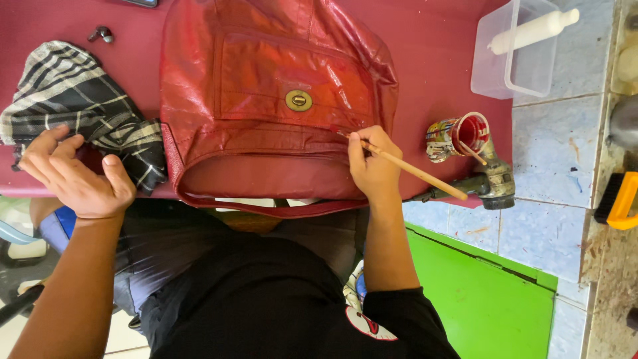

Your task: The person paints a red leather bag with red paint using a small brush. They repeatedly dip the brush into a container of paint and apply it to the surface of the bag, focusing on the front flap and edges.

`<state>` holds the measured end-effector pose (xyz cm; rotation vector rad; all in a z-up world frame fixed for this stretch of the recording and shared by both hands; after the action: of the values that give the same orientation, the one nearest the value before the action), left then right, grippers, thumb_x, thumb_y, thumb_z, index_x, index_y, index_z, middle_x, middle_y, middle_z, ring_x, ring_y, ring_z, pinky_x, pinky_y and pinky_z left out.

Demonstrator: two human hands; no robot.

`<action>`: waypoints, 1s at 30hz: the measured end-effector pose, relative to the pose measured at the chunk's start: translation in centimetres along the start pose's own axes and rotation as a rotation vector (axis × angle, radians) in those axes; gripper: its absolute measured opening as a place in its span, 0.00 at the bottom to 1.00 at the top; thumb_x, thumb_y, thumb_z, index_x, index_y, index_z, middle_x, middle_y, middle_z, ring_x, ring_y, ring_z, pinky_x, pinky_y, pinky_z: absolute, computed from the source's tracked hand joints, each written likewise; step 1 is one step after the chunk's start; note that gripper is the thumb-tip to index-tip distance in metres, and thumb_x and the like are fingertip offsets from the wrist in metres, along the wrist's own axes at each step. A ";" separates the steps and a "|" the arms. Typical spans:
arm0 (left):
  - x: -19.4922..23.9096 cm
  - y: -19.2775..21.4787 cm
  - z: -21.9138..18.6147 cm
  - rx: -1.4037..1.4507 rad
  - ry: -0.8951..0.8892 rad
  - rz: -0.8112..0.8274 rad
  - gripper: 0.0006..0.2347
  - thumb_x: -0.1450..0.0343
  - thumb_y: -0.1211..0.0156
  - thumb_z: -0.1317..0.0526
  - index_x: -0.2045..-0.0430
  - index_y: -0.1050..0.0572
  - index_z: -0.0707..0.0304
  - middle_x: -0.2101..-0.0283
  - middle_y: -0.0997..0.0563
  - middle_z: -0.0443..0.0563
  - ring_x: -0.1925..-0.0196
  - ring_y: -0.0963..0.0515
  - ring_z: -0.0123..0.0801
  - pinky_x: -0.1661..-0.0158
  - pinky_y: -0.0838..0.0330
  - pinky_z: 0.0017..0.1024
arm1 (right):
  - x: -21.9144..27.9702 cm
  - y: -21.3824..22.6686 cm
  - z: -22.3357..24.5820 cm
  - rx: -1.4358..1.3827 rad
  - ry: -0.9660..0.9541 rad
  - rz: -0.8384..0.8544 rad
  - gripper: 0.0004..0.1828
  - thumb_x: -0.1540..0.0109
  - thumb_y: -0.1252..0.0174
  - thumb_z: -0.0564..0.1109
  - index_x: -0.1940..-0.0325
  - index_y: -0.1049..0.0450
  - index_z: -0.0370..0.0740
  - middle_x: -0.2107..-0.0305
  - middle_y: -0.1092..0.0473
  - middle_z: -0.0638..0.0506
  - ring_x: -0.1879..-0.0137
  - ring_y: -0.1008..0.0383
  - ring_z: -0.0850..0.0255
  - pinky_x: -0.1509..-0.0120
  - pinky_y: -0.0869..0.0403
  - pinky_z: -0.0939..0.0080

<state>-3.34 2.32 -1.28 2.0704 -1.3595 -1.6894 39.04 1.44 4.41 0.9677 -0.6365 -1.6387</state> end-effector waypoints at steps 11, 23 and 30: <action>0.5 -0.2 0.5 0.004 0.010 -0.007 0.22 0.17 0.60 0.54 0.60 0.30 0.87 0.49 0.27 0.80 0.52 0.28 0.69 0.48 0.40 0.57 | 0.1 -0.6 0.6 -0.035 0.002 0.086 0.08 0.31 0.45 0.46 0.64 0.28 0.44 0.75 0.30 0.56 0.70 0.32 0.61 0.64 0.34 0.59; 0.0 0.0 0.3 0.005 -0.016 -0.025 0.21 0.17 0.60 0.55 0.60 0.30 0.87 0.50 0.28 0.80 0.53 0.29 0.68 0.50 0.38 0.56 | 3.0 -2.3 -0.1 0.058 -0.033 -0.078 0.08 0.32 0.45 0.47 0.65 0.27 0.45 0.73 0.27 0.54 0.65 0.24 0.57 0.60 0.29 0.56; 0.3 -0.3 0.4 -0.003 -0.013 0.004 0.22 0.16 0.61 0.54 0.60 0.30 0.86 0.49 0.27 0.80 0.53 0.28 0.70 0.49 0.40 0.57 | 5.5 -4.6 -0.1 -0.028 0.084 -0.233 0.06 0.34 0.40 0.43 0.62 0.28 0.38 0.69 0.25 0.45 0.66 0.21 0.53 0.61 0.24 0.57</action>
<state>-3.58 2.42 -1.83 2.0574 -1.3634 -1.7052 36.20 -2.56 -0.90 1.1171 -0.4564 -1.7949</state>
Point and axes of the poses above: each hand's wrist, its own x-axis away from the middle knuckle, its own y-axis out of the back of the hand, z = x × y, the point moved 3 cm from there along -x, towards the middle knuckle
